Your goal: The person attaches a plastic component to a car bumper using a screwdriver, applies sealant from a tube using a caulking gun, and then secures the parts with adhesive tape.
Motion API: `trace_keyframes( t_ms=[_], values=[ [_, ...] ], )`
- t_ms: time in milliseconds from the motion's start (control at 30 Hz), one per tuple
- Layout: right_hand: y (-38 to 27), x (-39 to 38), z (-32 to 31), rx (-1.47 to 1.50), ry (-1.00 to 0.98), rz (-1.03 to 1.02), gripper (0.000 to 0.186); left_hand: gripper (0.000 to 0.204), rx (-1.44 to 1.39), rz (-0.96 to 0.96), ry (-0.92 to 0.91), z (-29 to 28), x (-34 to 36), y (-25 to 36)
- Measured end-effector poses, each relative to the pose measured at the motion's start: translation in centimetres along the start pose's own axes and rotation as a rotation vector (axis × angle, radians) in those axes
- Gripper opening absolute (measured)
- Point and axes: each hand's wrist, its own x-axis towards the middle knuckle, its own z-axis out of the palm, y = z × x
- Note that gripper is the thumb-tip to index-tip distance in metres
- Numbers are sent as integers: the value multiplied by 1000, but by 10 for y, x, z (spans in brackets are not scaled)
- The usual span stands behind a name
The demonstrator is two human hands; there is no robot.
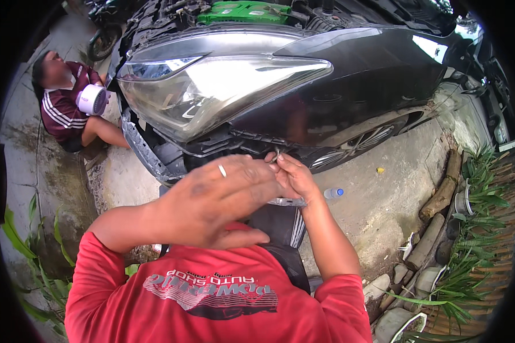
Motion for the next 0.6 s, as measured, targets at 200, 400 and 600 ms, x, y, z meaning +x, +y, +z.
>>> trace_keyframes(
  t_ms=[200, 400, 600],
  values=[
    [18, 3, 0, -2, -200, -91, 26, 56, 489, -81, 674, -135, 57, -101],
    [19, 2, 1, -129, -62, -133, 25, 59, 762, -79, 830, -86, 57, -167],
    [14, 3, -6, -242, 63, -81, 28, 57, 526, -307, 564, -64, 70, -175]
  ],
)
